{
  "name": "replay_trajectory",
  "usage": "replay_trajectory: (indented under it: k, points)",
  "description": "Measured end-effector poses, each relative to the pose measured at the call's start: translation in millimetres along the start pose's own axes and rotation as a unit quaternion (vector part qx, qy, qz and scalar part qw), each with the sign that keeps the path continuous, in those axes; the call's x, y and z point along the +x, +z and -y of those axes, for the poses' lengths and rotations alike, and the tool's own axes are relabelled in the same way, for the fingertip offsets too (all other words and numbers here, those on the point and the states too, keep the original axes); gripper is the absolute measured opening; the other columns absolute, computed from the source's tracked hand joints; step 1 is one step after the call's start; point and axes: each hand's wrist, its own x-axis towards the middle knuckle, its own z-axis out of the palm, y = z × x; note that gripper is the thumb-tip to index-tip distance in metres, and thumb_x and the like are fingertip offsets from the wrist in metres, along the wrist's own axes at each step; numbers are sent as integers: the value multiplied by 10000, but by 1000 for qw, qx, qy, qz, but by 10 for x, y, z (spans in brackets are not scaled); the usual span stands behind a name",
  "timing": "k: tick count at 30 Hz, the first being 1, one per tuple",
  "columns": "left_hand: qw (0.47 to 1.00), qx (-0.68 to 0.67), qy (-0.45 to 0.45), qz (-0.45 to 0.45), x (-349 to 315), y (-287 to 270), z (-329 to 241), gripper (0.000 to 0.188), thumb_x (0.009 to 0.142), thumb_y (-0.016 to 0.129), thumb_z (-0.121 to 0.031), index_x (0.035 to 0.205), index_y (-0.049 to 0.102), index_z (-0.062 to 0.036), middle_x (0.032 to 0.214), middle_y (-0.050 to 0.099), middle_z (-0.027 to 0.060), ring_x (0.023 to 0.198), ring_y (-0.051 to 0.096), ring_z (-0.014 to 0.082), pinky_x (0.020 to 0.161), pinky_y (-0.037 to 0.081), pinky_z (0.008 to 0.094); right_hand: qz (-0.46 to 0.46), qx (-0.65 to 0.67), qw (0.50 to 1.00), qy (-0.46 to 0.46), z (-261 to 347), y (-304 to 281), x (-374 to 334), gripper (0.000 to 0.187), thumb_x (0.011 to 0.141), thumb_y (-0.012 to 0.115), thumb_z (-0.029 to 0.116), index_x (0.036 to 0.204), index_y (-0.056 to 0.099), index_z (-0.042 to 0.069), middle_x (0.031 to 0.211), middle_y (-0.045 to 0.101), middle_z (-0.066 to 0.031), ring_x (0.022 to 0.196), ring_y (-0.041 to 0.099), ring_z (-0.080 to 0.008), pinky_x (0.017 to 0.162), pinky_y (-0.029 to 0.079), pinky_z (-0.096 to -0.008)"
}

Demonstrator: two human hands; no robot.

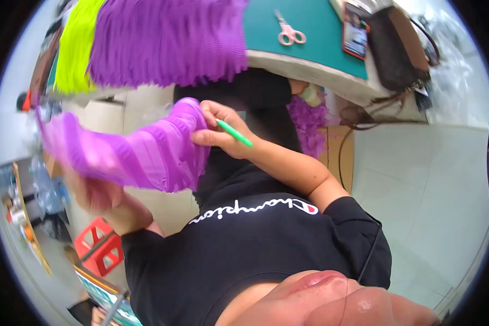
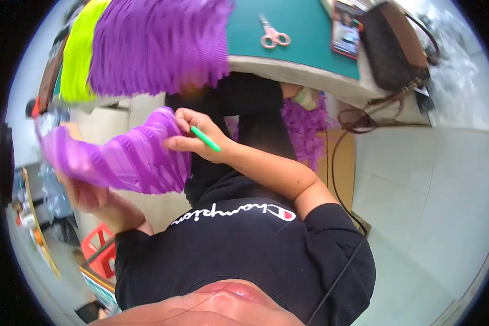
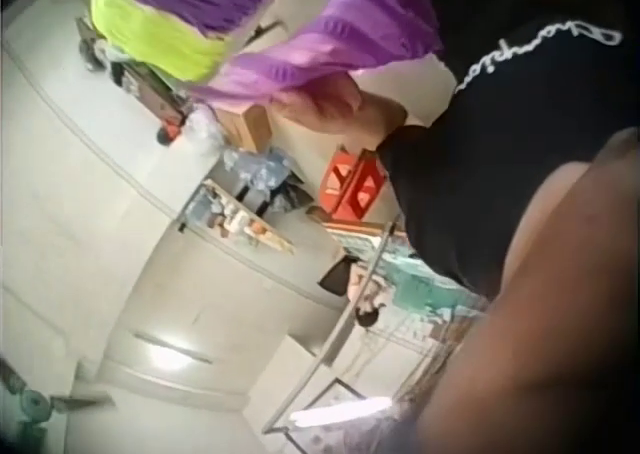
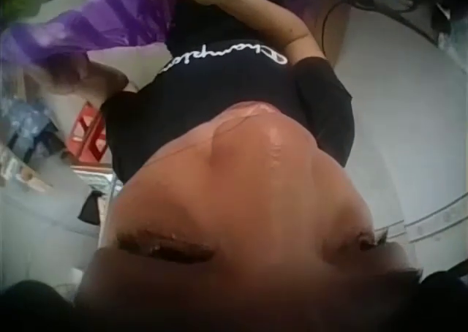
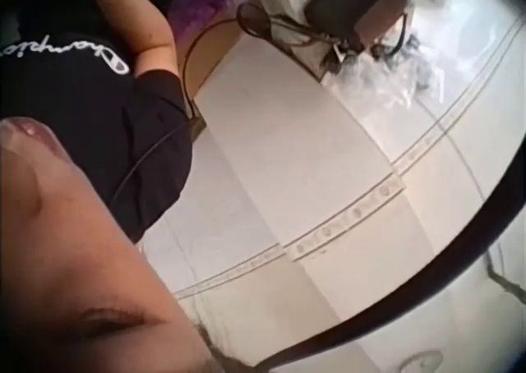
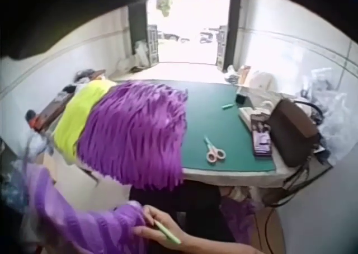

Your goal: Using a crochet hook tool to weave purple fabric strips into a mesh-like base material on a factory workbench.

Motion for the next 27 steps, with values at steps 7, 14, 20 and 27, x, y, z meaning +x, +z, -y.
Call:
replay_trajectory:
  k: [7, 14, 20, 27]
  points:
    - [807, 57, -550, -210, -273, -579, 1218, 263, 943, 524, -206, 1158, 540, -54, 1004, 635, 75, 794, 596, 164, 692, 491, 307, -317, -304, 887, -142, 450, -717, -582, 442, 763, 732, 23, 700, 312, 147, 704, 359, 75, 657, 342, -24, 583, 319, -190]
    - [852, 232, -440, -163, 2, -338, 1347, 340, 973, 468, -202, 1272, 466, -39, 1081, 637, 163, 691, 588, 111, 524, 421, 195, -413, -80, 901, -106, 360, -1030, -1009, 403, 764, 715, 18, 677, 349, 161, 666, 441, 60, 612, 434, -44, 555, 339, -192]
    - [840, 235, -469, -140, 230, -724, 1358, 301, 983, 466, -236, 1186, 538, -27, 947, 649, 51, 716, 589, 113, 600, 437, 230, -435, 31, 894, -104, 262, -1176, -1172, 271, 840, 633, -25, 774, 412, 116, 848, 567, -32, 773, 593, -126, 692, 498, -243]
    - [834, 204, -477, -190, 198, -811, 1285, 263, 975, 490, -233, 1117, 575, -28, 857, 643, 32, 682, 601, 120, 586, 449, 241, -456, 26, 887, -67, 179, -1214, -1218, 234, 855, 620, -17, 798, 435, 114, 879, 580, -43, 812, 607, -137, 717, 523, -269]
